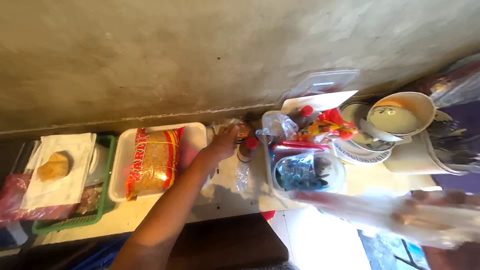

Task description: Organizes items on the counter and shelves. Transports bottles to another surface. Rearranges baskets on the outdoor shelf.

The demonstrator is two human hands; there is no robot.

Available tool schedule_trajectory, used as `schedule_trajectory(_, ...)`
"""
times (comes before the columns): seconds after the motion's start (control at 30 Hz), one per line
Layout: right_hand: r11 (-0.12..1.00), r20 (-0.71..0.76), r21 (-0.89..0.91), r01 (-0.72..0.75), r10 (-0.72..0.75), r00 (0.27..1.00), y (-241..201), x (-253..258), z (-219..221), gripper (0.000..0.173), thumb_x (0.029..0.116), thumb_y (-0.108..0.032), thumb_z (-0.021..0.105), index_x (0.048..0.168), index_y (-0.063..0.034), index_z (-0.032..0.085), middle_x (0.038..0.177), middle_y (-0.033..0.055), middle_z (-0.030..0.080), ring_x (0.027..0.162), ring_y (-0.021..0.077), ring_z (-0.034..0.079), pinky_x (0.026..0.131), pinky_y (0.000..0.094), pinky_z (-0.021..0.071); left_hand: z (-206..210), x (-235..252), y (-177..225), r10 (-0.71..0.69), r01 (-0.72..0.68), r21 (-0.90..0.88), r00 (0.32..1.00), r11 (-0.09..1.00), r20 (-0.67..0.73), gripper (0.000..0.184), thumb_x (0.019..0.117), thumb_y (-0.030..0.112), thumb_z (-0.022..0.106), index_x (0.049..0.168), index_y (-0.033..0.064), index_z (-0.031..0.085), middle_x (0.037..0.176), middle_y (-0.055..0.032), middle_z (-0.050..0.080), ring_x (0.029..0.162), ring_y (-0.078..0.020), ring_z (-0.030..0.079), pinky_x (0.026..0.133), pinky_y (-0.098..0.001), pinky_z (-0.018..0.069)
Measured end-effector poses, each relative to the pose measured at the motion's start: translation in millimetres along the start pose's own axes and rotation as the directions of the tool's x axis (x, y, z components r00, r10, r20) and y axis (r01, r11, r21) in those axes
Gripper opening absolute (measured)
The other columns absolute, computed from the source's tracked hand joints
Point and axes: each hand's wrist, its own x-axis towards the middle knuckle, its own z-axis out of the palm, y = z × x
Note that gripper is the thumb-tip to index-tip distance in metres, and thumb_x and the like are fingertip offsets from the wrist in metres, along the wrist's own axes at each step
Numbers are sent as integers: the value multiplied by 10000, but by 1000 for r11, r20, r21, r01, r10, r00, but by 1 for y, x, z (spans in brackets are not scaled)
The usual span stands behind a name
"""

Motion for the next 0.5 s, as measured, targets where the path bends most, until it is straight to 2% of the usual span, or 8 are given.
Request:
schedule_trajectory(0.1, 995, 120, 63, -83, 75, 990, 3, -14, 4, 142, 1014, -281, 611, 1104, -264, 720, 1065, -53, 756, 960, 77, 721, 847, 220, 595, -12, -16, 4, 74, -66, 69, 989, 995, -125, 546, 886, 77, 761, 1405, 63, 590, 1490, -212, 519, 1350, -443, 508, 1057, -616, 466)
schedule_trajectory(0.17, 990, 205, 97, -103, 82, 975, 15, -19, 13, 218, 1039, -382, 558, 1131, -265, 717, 1084, -73, 742, 983, 67, 705, 864, 236, 589, -24, -33, 19, 55, -33, 123, 982, 992, -181, 505, 880, 49, 755, 1364, 34, 613, 1427, -215, 574, 1302, -450, 549, 1007, -644, 483)
schedule_trajectory(0.23, 984, 295, 148, -101, 54, 954, 34, -18, 27, 289, 1049, -429, 518, 1157, -237, 705, 1105, -56, 732, 1013, 75, 693, 889, 265, 585, -32, -46, 31, 41, -35, 33, 985, 999, -169, 558, 851, 0, 728, 1389, 38, 584, 1429, -193, 576, 1313, -428, 540, 1032, -632, 468)
schedule_trajectory(0.3, 973, 358, 186, -138, 64, 931, 56, -10, 43, 286, 1055, -377, 511, 1157, -195, 708, 1127, -36, 724, 1040, 77, 680, 915, 287, 580, -35, -55, 41, 46, -59, -193, 996, 979, -74, 638, 853, -16, 681, 1462, 62, 511, 1433, -189, 563, 1320, -391, 526, 1054, -594, 461)
schedule_trajectory(0.37, 959, 381, 191, -207, 122, 917, 78, 1, 56, 247, 1050, -225, 488, 1114, -126, 705, 1109, -37, 704, 1024, 52, 659, 910, 281, 572, -30, -54, 45, 63, -53, -354, 998, 934, 18, 685, 863, 37, 704, 1499, 59, 454, 1439, -215, 542, 1285, -360, 558, 1018, -551, 497)
schedule_trajectory(0.43, 958, 400, 108, -265, 202, 894, 100, 15, 64, 228, 1021, -99, 460, 1100, -31, 663, 1057, -28, 668, 957, 14, 638, 862, 233, 561, -19, -48, 43, 67, -51, -379, 997, 924, 27, 720, 869, 108, 758, 1510, 41, 436, 1429, -226, 546, 1267, -347, 580, 1005, -519, 515)
schedule_trajectory(0.5, 945, 460, -127, -300, 324, 827, 114, 28, 61, 253, 981, -99, 538, 1180, 38, 613, 1088, 67, 661, 973, 64, 638, 880, 256, 547, -8, -41, 40, 66, -69, -364, 998, 929, -20, 684, 863, 86, 760, 1477, 5, 470, 1371, -239, 588, 1267, -343, 582, 1057, -498, 490)
